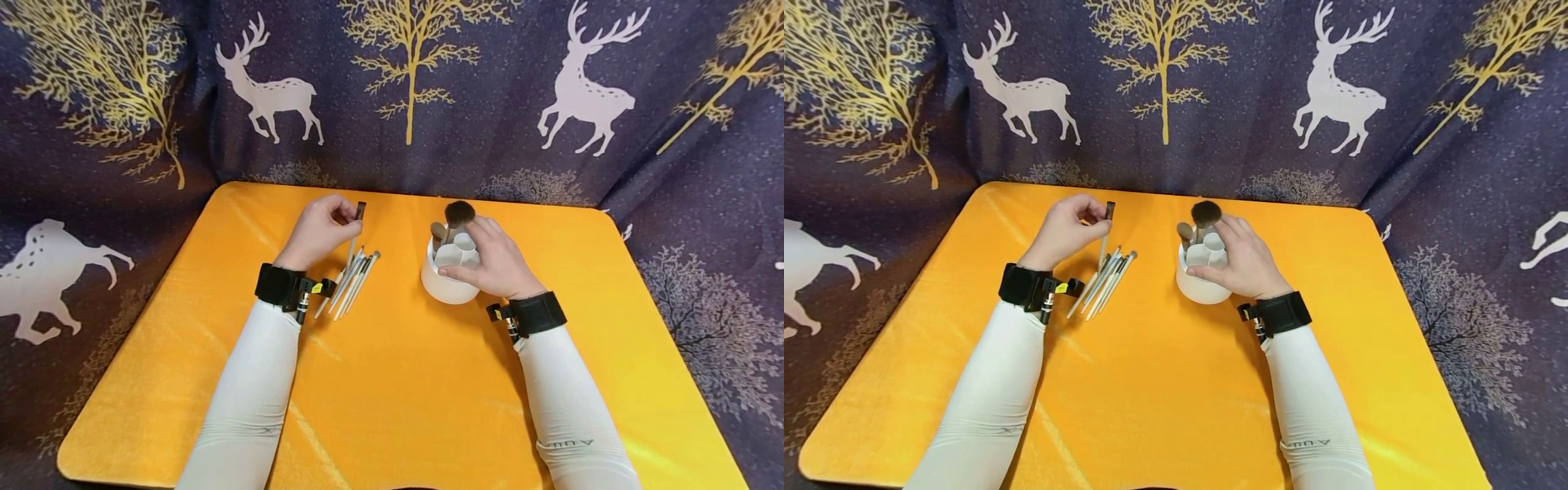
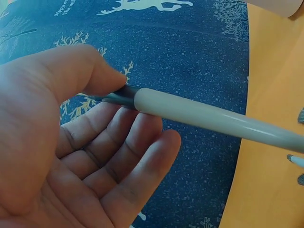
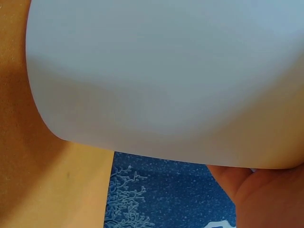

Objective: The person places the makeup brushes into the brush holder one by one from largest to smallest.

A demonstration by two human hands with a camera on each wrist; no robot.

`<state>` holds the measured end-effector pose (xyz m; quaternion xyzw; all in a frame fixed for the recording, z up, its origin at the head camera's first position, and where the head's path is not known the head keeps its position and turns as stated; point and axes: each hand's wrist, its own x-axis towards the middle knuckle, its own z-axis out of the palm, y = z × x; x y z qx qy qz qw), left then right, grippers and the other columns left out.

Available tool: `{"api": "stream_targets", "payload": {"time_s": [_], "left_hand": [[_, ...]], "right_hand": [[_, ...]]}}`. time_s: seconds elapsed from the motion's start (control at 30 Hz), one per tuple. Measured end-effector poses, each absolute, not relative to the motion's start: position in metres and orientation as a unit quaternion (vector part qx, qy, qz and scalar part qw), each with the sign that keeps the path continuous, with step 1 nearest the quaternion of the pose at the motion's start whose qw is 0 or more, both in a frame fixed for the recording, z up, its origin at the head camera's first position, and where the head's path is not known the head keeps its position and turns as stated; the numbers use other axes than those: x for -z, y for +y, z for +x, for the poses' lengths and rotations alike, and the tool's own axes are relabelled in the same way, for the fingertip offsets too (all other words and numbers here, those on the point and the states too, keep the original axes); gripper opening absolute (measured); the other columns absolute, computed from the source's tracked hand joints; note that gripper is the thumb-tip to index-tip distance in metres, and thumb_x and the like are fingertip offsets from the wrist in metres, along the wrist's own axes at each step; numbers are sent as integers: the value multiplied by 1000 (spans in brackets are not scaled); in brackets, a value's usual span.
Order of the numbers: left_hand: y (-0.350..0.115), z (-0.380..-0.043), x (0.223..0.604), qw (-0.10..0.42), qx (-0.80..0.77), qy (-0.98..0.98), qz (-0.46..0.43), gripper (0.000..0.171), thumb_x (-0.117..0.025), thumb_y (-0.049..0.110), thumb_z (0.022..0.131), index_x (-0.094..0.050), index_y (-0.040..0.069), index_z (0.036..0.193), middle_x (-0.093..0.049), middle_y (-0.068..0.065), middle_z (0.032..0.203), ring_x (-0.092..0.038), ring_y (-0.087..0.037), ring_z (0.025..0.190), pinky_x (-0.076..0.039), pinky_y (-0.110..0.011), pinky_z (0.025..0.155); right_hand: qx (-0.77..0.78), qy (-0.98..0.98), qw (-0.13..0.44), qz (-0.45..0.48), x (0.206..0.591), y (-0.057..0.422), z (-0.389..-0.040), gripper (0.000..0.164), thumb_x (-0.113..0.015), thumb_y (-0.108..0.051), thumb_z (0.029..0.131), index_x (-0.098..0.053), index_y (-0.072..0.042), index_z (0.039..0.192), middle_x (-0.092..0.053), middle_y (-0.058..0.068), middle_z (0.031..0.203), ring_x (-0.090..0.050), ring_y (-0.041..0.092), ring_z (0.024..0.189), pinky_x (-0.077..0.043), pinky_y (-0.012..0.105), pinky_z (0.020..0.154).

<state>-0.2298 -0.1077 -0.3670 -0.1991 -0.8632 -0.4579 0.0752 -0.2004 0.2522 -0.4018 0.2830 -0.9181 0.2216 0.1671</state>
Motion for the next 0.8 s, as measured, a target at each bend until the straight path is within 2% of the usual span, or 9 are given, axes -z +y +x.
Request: {"api": "stream_targets", "payload": {"time_s": [0.4,0.8], "left_hand": [[-101,-225,361,114,470,-847,-221,12,-70,26,87,-62,21,95,-61,7,90,-55,-10,83,-45,-35,76],[-91,-220,358,149,485,-827,-241,12,-72,20,87,-62,22,94,-61,10,88,-56,-8,84,-47,-30,67]], "right_hand": [[-223,-917,168,284,402,252,-200,90,-69,-75,72,-44,-30,145,-41,-5,148,-36,18,133,-38,50,101],[-222,-916,171,288,402,252,-200,91,-69,-75,71,-45,-28,145,-42,-4,147,-37,18,132,-38,49,102]]}}
